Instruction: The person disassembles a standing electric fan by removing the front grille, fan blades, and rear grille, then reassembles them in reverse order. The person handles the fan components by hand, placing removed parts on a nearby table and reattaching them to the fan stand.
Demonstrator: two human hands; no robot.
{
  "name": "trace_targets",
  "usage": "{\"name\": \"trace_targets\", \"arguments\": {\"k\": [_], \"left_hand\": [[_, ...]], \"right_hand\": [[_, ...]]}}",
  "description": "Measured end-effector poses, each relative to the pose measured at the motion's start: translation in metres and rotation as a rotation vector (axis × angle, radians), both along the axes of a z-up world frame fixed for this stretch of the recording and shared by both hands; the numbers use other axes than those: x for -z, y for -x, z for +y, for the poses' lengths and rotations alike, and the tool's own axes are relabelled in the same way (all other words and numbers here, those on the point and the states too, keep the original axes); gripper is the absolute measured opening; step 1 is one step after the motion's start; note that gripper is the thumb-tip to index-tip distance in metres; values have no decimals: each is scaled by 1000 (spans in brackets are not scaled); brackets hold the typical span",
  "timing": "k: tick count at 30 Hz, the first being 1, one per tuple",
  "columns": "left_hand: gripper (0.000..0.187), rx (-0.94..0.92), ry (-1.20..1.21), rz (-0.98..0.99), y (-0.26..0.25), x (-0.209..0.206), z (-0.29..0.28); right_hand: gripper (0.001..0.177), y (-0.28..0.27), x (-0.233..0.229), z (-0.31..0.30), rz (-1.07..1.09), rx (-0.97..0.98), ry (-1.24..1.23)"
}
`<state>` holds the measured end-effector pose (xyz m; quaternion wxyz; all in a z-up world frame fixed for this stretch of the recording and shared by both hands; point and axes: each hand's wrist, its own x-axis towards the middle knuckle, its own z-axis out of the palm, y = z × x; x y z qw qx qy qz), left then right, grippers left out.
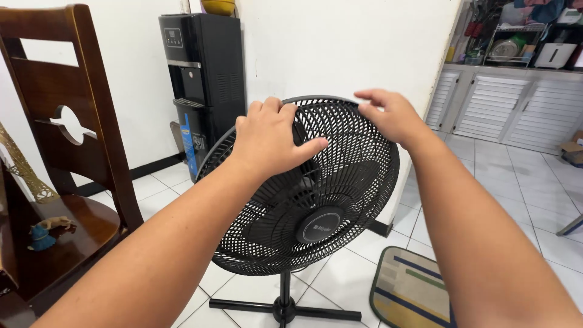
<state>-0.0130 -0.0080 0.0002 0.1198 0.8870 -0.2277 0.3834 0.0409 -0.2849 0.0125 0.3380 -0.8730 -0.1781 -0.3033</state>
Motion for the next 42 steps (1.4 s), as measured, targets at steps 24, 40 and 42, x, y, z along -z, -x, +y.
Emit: {"name": "trace_targets", "arguments": {"k": [24,40,42], "left_hand": [[95,157,28,71,-46,-9,43],[96,150,13,92,-50,-12,43],[97,154,0,92,-53,-11,41]], "right_hand": [[38,-9,-19,1,145,51,291],[54,-22,-36,33,79,155,625],[59,-25,-38,38,67,182,651]]}}
